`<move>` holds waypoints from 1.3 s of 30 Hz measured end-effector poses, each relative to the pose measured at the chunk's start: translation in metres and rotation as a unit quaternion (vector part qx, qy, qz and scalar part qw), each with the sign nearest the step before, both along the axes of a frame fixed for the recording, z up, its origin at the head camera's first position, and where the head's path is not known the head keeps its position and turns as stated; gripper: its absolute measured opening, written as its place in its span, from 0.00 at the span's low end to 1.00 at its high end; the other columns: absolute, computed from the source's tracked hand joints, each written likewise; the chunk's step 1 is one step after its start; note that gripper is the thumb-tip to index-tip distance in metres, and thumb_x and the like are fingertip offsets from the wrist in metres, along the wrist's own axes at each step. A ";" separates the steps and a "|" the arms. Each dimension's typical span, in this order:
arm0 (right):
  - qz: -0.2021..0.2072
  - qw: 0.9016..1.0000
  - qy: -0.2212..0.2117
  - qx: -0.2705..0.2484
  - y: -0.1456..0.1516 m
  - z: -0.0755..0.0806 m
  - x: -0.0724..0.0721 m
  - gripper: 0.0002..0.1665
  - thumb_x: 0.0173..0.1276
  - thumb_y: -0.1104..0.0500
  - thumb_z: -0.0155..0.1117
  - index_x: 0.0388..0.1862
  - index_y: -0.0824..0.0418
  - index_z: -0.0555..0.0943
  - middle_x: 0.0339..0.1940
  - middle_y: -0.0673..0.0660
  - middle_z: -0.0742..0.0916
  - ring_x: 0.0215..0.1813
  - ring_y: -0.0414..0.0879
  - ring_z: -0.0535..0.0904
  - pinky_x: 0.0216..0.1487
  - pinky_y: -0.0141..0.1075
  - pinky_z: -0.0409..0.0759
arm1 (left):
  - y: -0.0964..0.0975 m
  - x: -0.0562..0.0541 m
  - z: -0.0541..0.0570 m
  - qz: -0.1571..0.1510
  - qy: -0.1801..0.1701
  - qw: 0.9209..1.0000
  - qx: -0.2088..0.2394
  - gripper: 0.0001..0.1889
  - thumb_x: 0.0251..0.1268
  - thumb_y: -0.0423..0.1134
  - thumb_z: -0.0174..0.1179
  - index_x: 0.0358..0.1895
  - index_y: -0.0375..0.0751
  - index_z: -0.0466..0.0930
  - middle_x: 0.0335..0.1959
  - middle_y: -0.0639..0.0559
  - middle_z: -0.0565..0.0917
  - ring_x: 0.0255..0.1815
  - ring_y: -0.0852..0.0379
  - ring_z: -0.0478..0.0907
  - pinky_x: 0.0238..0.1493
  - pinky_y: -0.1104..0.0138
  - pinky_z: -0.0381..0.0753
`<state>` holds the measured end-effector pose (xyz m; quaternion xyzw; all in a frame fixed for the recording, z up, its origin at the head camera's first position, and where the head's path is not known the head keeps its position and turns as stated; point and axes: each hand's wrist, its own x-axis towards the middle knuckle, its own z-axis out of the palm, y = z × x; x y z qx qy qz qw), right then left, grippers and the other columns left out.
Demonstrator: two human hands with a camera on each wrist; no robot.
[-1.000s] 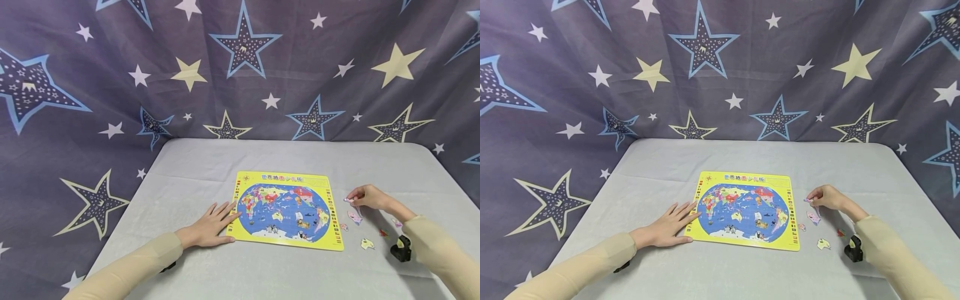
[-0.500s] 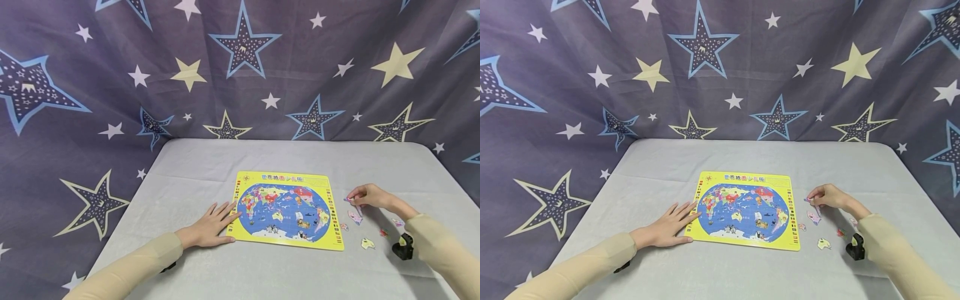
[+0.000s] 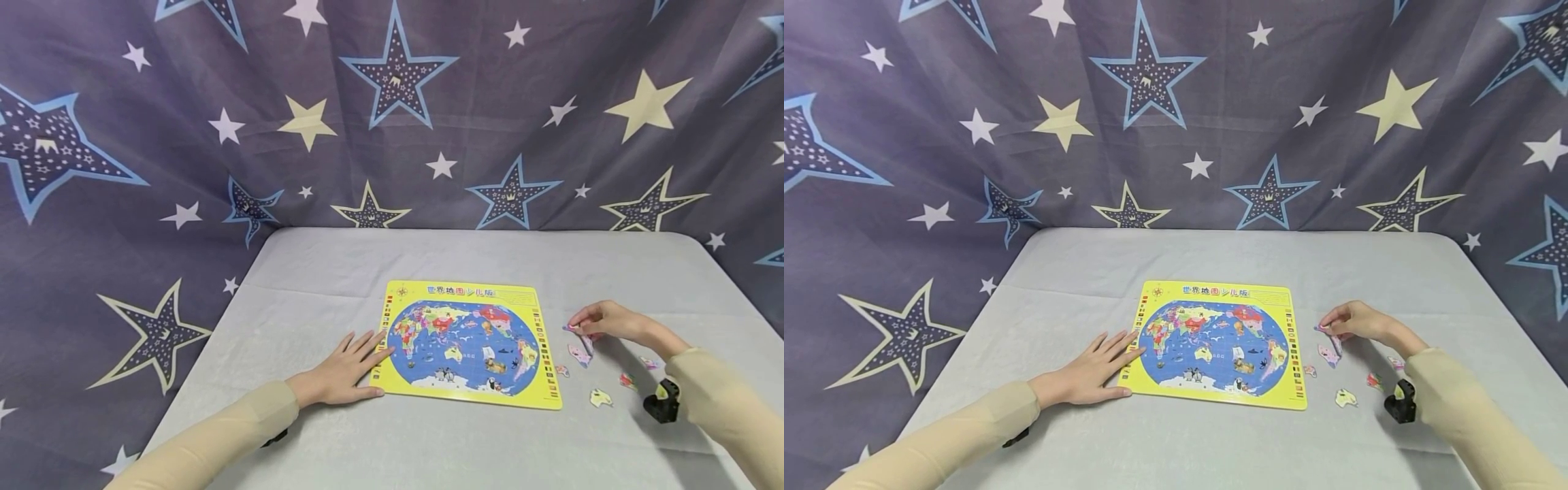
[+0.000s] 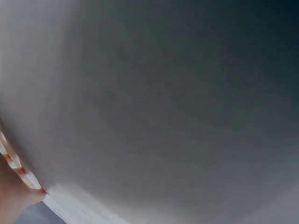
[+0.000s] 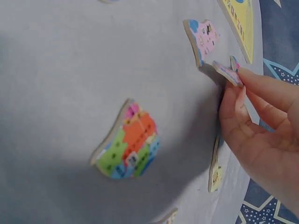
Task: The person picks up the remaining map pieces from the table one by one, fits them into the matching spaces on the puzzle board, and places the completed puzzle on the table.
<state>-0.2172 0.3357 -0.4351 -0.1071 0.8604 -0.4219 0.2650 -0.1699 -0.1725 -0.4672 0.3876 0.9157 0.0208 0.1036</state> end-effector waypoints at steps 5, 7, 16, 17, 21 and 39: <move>0.012 0.999 -0.029 -0.030 0.005 0.000 -0.001 0.22 0.60 0.66 0.55 0.49 0.82 0.69 0.38 0.59 0.81 0.33 0.37 0.76 0.36 0.32 0.78 | 0.000 0.001 0.000 -0.001 -0.003 1.000 0.005 0.39 0.57 0.71 0.31 0.70 0.57 0.42 0.71 0.52 0.38 0.70 0.49 0.37 0.65 0.48 0.39; 0.021 0.998 -0.041 -0.041 0.006 0.000 -0.001 0.23 0.61 0.66 0.55 0.50 0.83 0.67 0.38 0.58 0.81 0.34 0.37 0.76 0.37 0.32 0.78 | 0.000 0.001 -0.001 -0.002 -0.002 1.000 0.007 0.39 0.57 0.71 0.32 0.70 0.57 0.42 0.71 0.51 0.38 0.70 0.49 0.37 0.65 0.48 0.39; 0.070 0.988 -0.085 -0.108 0.010 0.000 0.000 0.27 0.62 0.66 0.54 0.53 0.85 0.62 0.32 0.52 0.77 0.34 0.37 0.75 0.38 0.32 0.78 | -0.001 -0.001 -0.004 -0.003 0.003 1.000 0.016 0.39 0.57 0.71 0.32 0.70 0.57 0.43 0.71 0.51 0.39 0.70 0.48 0.38 0.64 0.47 0.39; 0.081 0.986 -0.087 -0.117 0.011 -0.001 -0.001 0.26 0.63 0.65 0.54 0.53 0.83 0.63 0.32 0.52 0.77 0.34 0.37 0.75 0.38 0.32 0.78 | -0.001 -0.001 -0.004 -0.004 0.005 1.000 0.016 0.39 0.57 0.71 0.32 0.70 0.57 0.43 0.71 0.51 0.39 0.70 0.48 0.39 0.64 0.47 0.40; 0.122 0.975 -0.097 -0.156 0.016 -0.007 -0.004 0.20 0.64 0.64 0.54 0.53 0.73 0.70 0.35 0.51 0.78 0.36 0.37 0.76 0.38 0.31 0.77 | -0.001 -0.001 -0.005 -0.003 0.009 1.000 0.010 0.39 0.57 0.71 0.31 0.70 0.58 0.42 0.71 0.52 0.38 0.70 0.49 0.38 0.65 0.48 0.39; 0.075 0.976 -0.124 -0.163 0.005 -0.002 0.005 0.24 0.62 0.69 0.52 0.52 0.83 0.59 0.35 0.56 0.77 0.38 0.44 0.78 0.43 0.38 0.78 | 0.001 0.000 0.000 0.001 -0.002 1.000 0.006 0.39 0.57 0.71 0.32 0.70 0.57 0.42 0.71 0.52 0.38 0.70 0.50 0.37 0.65 0.48 0.39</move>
